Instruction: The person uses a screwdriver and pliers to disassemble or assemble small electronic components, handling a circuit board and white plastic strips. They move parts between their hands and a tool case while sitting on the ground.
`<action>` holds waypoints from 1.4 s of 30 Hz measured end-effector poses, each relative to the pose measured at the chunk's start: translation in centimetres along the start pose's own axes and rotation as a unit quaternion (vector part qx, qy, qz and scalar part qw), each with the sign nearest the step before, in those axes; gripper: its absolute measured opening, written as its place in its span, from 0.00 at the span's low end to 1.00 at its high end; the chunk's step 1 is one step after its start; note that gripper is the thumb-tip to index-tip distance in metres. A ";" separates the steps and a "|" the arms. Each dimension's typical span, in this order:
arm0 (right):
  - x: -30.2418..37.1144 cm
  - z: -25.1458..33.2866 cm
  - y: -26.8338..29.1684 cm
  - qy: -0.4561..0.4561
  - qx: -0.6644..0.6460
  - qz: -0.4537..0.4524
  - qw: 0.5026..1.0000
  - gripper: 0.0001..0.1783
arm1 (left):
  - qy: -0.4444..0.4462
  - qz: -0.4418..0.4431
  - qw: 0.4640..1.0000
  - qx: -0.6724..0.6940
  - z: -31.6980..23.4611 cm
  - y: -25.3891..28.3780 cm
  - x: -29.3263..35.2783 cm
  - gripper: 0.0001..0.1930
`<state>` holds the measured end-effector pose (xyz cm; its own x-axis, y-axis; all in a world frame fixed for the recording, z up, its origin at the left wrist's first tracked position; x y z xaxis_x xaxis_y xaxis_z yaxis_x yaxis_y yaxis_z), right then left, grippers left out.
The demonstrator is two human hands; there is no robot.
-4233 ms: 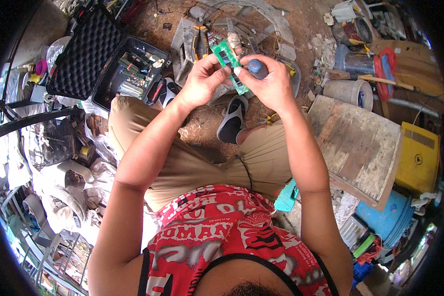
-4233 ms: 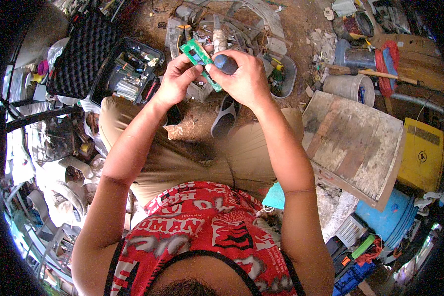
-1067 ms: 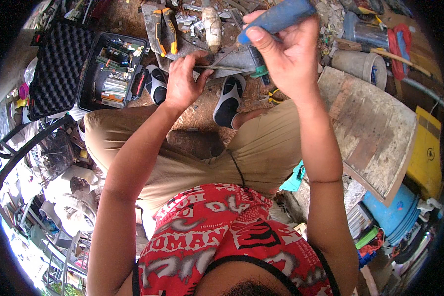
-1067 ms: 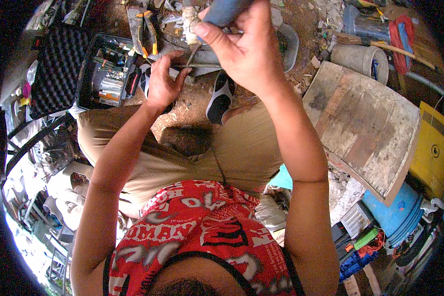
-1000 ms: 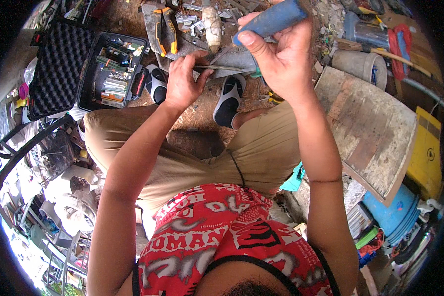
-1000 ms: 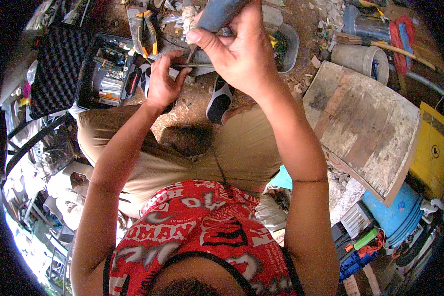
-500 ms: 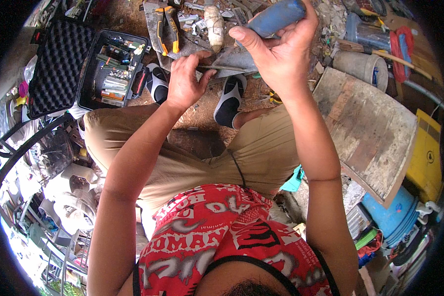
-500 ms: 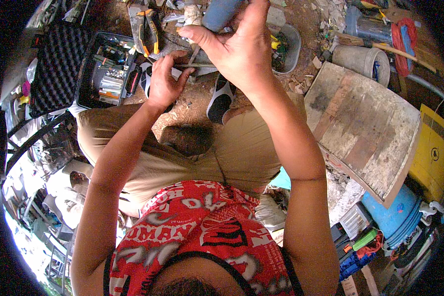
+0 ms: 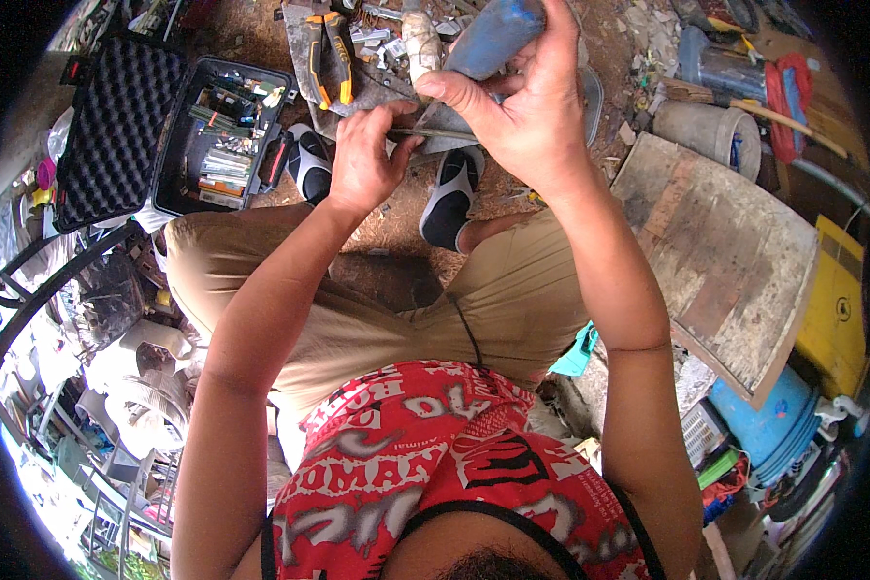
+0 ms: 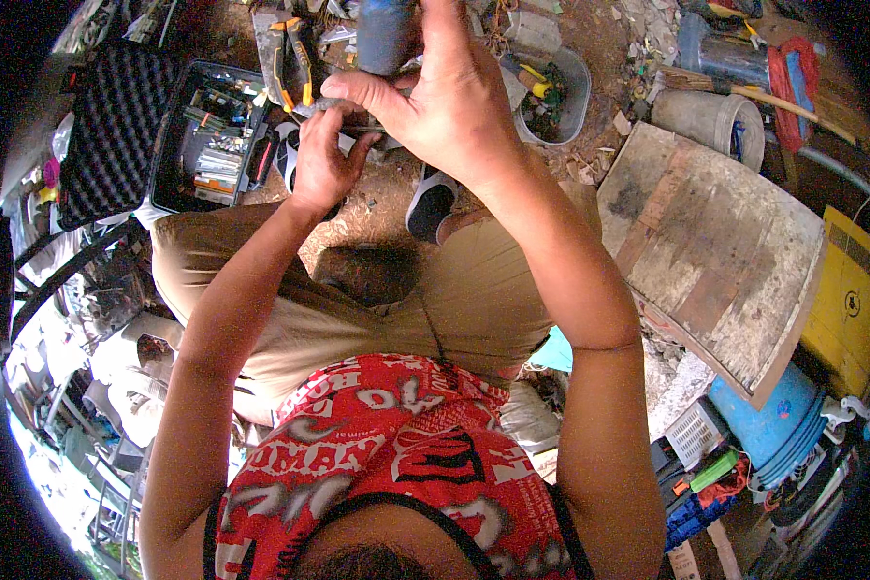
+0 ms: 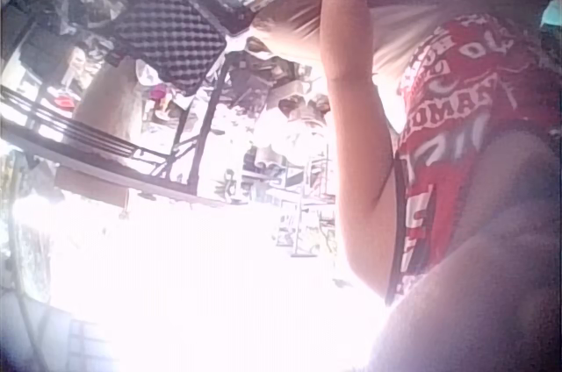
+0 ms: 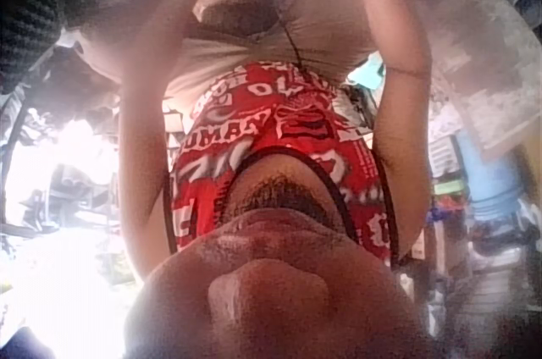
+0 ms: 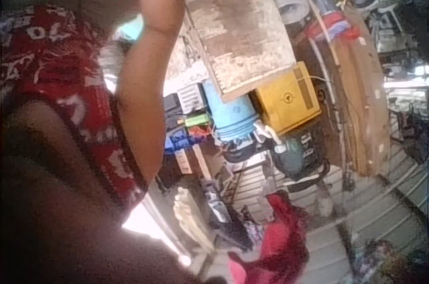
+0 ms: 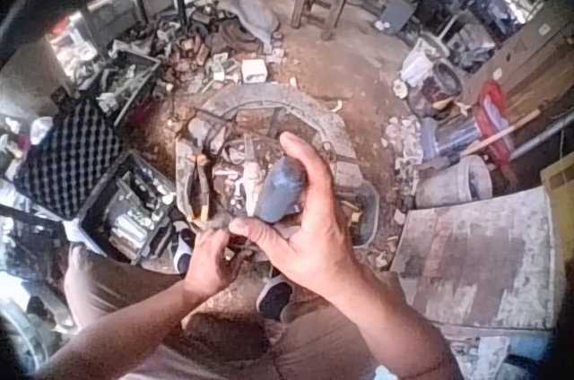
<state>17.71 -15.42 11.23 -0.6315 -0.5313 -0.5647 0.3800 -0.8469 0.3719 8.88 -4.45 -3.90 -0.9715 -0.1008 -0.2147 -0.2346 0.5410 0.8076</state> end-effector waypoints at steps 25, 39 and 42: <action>-0.7 0.6 0.0 -0.041 0.077 -0.077 0.993 0.53 | -0.006 -0.043 0.999 0.021 0.5 -0.9 -0.5 0.11; 12.1 -9.3 2.5 -0.384 0.279 0.139 0.869 0.35 | -0.029 -0.079 0.996 0.033 0.1 -0.5 -0.5 0.10; 12.1 -10.3 1.3 -0.396 0.306 0.180 0.847 0.35 | -0.034 -0.091 0.995 0.023 -0.1 -0.2 -0.5 0.12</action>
<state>17.45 -23.16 -2.71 -0.8961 -0.3677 0.2486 0.3770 -0.3350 0.8635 9.39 -4.65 -3.91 -0.9078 -0.1440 -0.3938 -0.4034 0.5566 0.7263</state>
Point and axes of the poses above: each hand's wrist, its own x-axis away from the middle knuckle, its own y-axis out of the back of the hand, z = x × y, the point moved 8 cm from there along -x, towards the middle knuckle, and after that the axes turned 14 degrees about -x, right-handed, at the moved point
